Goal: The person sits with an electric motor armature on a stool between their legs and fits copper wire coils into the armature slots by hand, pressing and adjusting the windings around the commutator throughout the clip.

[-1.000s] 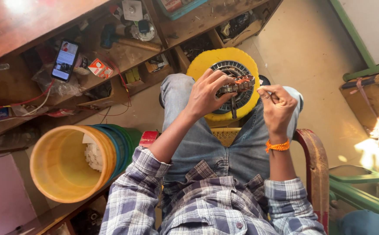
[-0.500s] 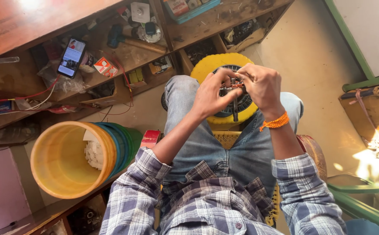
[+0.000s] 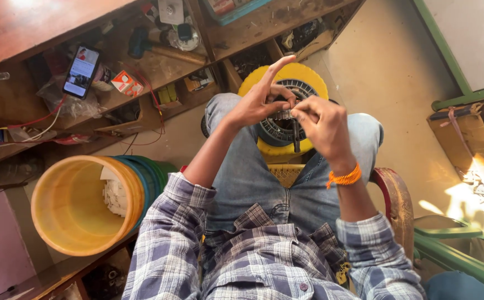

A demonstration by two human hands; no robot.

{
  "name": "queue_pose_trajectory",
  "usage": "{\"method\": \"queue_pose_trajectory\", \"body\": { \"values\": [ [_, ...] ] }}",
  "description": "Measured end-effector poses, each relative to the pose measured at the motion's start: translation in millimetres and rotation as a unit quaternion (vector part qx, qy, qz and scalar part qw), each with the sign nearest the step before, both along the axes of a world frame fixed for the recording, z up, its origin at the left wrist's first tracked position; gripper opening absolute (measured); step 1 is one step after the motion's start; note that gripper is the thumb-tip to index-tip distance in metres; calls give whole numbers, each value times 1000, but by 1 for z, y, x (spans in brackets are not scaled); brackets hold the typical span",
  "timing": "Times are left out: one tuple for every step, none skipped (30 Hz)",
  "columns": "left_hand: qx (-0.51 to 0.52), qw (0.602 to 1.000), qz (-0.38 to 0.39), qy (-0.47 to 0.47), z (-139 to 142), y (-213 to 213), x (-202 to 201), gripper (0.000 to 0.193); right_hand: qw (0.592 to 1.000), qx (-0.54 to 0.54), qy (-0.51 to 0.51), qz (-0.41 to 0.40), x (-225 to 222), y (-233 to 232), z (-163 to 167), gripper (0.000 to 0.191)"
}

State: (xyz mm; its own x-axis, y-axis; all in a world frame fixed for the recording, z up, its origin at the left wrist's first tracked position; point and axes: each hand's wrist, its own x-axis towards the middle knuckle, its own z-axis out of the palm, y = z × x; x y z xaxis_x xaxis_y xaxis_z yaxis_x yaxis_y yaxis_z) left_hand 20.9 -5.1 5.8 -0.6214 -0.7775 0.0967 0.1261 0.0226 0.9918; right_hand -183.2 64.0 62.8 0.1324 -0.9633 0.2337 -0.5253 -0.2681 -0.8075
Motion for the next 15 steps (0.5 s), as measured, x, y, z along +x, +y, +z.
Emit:
{"method": "queue_pose_trajectory", "body": {
  "values": [
    [-39, 998, 6, -49, 2, 0, 2, 94, 1000, -2, 0, -10, 4, 9, -4, 8],
    [-87, 994, 15, -60, 4, 0, 1, 94, 1000, -7, 0, -19, 7, 16, -8, 8],
    [-136, 988, 23, -72, 5, -2, 0, 93, 999, 13, -13, -38, 10, 21, -12, 8],
    [-185, 979, 31, -84, 7, -3, -1, 93, 997, 34, -26, -58, 13, 26, -17, 7],
    [-212, 973, 39, -79, 8, -3, -1, 91, 995, 55, -40, -79, 16, 30, -21, 7],
    [-238, 967, 45, -74, 9, -3, -1, 89, 994, 53, -50, -82, 19, 34, -26, 8],
    [-264, 961, 51, -69, 9, -3, -2, 88, 993, 51, -61, -87, 21, 38, -31, 9],
    [-245, 965, 50, -83, 10, -3, -2, 87, 992, 49, -71, -92, 22, 40, -35, 10],
    [-227, 968, 48, -98, 10, -2, -2, 87, 991, 41, -90, -86, 20, 40, -38, 9],
    [-207, 971, 47, -113, 10, -1, -2, 86, 990, 35, -109, -80, 19, 41, -41, 7],
    [-227, 967, 50, -102, 9, 0, -1, 87, 989, 29, -128, -73, 18, 42, -44, 6],
    [-247, 963, 53, -90, 9, 0, -2, 88, 987, 29, -138, -72, 16, 43, -46, 6],
    [-267, 959, 56, -77, 8, 1, -2, 90, 986, 29, -148, -70, 15, 43, -48, 5],
    [-221, 969, 59, -98, 7, 1, -3, 89, 985, 27, -157, -67, 14, 43, -51, 4],
    [-174, 976, 62, -119, 6, 3, -4, 88, 984, 33, -158, -72, 14, 43, -54, 4]
  ]
}}
